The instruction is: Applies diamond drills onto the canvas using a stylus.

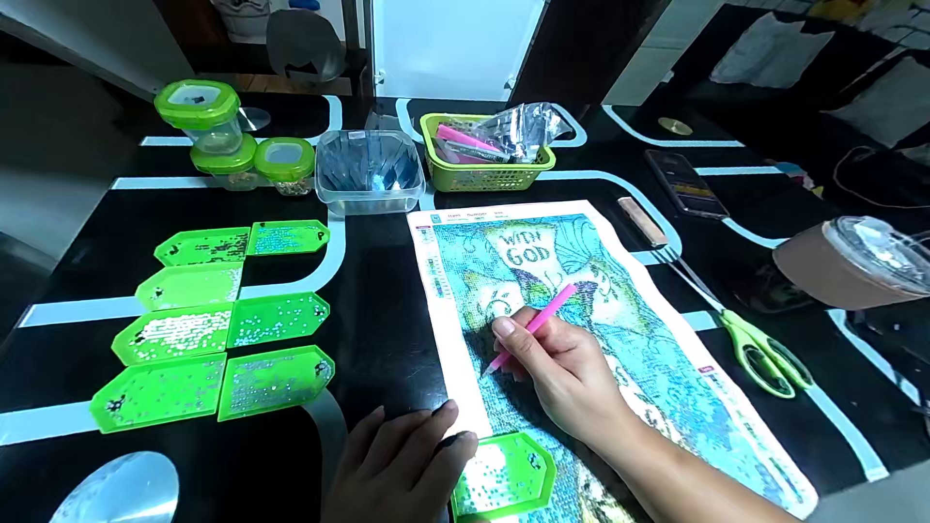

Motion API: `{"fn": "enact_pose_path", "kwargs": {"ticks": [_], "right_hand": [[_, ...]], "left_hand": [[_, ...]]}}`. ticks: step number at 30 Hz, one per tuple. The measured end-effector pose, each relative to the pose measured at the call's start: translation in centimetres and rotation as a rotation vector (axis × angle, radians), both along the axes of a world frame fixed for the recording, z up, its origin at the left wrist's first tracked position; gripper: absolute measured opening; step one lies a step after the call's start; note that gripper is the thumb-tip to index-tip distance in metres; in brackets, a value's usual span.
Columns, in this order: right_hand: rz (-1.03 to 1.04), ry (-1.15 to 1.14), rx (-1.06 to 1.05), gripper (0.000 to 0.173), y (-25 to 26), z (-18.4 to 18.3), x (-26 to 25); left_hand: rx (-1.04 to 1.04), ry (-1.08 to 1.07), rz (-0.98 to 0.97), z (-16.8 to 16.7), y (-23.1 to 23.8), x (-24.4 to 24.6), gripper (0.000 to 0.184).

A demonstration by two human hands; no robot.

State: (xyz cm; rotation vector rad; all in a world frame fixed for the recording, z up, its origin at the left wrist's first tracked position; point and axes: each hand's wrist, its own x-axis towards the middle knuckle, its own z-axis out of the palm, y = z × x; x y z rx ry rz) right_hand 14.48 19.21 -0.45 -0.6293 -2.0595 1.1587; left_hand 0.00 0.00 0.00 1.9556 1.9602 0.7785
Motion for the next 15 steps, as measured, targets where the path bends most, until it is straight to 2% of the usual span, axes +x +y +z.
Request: {"fn": "enact_pose_path", "kwargs": {"ticks": [4, 11, 15], "right_hand": [[0.008, -0.004, 0.072, 0.031, -0.03, -0.02, -0.13], [0.003, -0.076, 0.454, 0.033, -0.57, 0.15, -0.16], [0.004, -0.090, 0.428, 0.034, -0.61, 0.23, 0.04]], "left_hand": [[0.004, 0.014, -0.003, -0.01, 0.03, -0.02, 0.041], [0.002, 0.011, -0.005, 0.04, 0.05, -0.01, 0.042], [-0.001, 0.009, -0.003, 0.02, 0.03, -0.01, 0.043]]}}
